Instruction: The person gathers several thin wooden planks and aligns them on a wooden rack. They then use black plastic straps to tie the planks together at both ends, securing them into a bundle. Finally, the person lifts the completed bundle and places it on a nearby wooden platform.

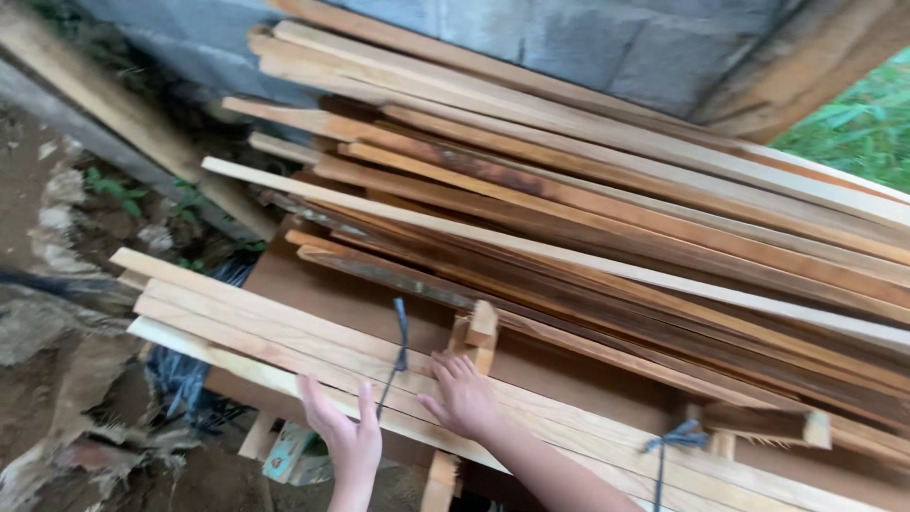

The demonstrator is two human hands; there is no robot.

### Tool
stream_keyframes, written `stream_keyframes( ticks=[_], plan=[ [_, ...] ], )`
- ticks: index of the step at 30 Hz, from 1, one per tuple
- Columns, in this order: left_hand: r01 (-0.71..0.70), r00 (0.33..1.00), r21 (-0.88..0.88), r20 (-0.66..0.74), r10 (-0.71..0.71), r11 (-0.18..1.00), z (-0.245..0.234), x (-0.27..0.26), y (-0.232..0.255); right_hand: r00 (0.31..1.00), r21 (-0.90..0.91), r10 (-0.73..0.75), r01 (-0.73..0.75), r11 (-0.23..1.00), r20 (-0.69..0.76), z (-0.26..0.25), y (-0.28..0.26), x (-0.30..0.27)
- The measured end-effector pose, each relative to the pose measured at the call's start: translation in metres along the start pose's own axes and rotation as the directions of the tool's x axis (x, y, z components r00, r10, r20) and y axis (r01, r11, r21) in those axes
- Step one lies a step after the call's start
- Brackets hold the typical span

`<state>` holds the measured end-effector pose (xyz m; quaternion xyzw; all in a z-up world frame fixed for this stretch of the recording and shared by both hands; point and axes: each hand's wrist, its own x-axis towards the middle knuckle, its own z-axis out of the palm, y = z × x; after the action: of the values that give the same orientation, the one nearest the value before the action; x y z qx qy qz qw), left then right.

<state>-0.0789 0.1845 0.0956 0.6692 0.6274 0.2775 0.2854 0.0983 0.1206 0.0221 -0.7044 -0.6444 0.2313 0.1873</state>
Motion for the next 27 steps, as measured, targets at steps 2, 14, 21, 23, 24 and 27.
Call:
stream_keyframes(
  ticks=[2, 14, 21, 23, 24, 27],
  plan=[
    [0.420, 0.907, -0.080, 0.039, -0.419, 0.904, -0.009, 0.016, 0.013, 0.999, -0.008, -0.018, 0.018, 1.000, 0.040, 0.020, -0.005, 0.029],
    [0.784, 0.462, -0.519, 0.121, -0.879, 0.341, 0.047, 0.041, -0.036, 0.697, 0.132, 0.371, -0.554, 0.822, 0.613, 0.022, -0.016, 0.141],
    [0.772, 0.438, -0.583, 0.204, -0.875, 0.251, 0.051, 0.044, -0.048, 0.547, 0.099, 0.304, -0.587, 0.804, 0.780, 0.054, 0.000, 0.158],
    [0.754, 0.426, -0.618, 0.203, -0.882, 0.222, 0.051, 0.041, -0.052, 0.549, 0.103, 0.306, -0.591, 0.800, 0.778, 0.049, -0.004, 0.157],
    [0.736, 0.414, -0.650, 0.210, -0.886, 0.190, 0.053, 0.040, -0.051, 0.552, 0.104, 0.315, -0.599, 0.794, 0.772, 0.043, -0.004, 0.156],
    [0.728, 0.426, -0.661, 0.230, -0.875, 0.181, 0.047, 0.044, -0.046, 0.583, 0.131, 0.321, -0.601, 0.788, 0.746, 0.036, -0.016, 0.158]
  ],
)
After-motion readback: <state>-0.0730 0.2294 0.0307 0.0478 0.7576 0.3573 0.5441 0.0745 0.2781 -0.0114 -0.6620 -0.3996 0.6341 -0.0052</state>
